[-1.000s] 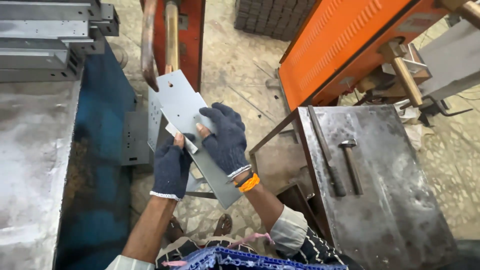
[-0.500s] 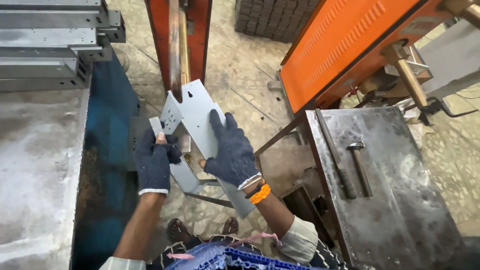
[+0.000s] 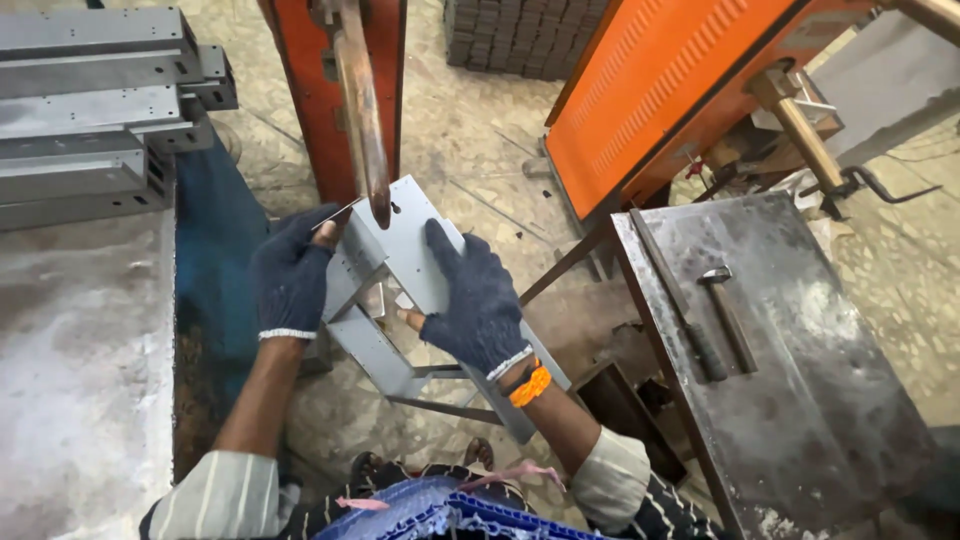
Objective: The recorder spot welds metal parts, uses a hammer to adjust shapes, and files edges to finish metal enclosures.
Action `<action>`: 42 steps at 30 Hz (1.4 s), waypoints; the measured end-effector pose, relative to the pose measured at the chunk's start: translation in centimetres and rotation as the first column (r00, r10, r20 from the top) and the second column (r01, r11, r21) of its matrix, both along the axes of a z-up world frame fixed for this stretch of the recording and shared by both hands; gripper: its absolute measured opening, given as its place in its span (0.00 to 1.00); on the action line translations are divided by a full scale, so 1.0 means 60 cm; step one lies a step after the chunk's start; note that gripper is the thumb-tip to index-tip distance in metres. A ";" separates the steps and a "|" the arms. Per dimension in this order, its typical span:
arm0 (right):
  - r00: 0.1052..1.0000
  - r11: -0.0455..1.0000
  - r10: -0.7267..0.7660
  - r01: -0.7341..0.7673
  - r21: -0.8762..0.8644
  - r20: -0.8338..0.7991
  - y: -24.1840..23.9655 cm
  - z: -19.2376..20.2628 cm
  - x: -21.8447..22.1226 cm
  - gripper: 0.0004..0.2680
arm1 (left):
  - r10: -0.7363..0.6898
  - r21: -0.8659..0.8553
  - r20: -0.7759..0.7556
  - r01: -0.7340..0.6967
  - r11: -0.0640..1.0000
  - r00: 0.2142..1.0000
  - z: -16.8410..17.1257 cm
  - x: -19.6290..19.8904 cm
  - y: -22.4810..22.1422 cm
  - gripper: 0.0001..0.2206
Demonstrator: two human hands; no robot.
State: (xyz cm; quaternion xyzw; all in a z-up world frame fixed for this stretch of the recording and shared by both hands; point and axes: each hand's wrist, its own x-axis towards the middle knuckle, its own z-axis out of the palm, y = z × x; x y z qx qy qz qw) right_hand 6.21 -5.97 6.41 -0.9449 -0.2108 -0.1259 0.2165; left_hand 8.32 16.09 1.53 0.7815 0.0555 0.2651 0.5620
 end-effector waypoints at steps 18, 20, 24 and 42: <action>0.998 0.996 0.059 -0.060 -0.064 -0.020 -0.055 0.027 -0.004 0.38 | -0.108 0.096 0.085 0.100 0.990 0.991 -0.050 -0.017 -0.068 0.11; 0.998 0.996 0.059 -0.061 -0.070 -0.029 -0.058 0.029 -0.001 0.38 | -0.051 0.156 0.013 0.048 0.987 0.999 -0.049 -0.016 -0.071 0.08; 0.996 0.996 0.074 -0.076 -0.045 -0.045 -0.059 0.028 -0.004 0.37 | 0.096 0.303 -0.050 -0.077 0.950 0.994 -0.079 -0.007 -0.069 0.06; 0.987 0.990 0.132 -0.135 -0.033 -0.089 -0.026 0.028 0.012 0.40 | -0.199 -0.064 -0.075 0.195 0.979 0.977 -0.032 -0.025 -0.013 0.15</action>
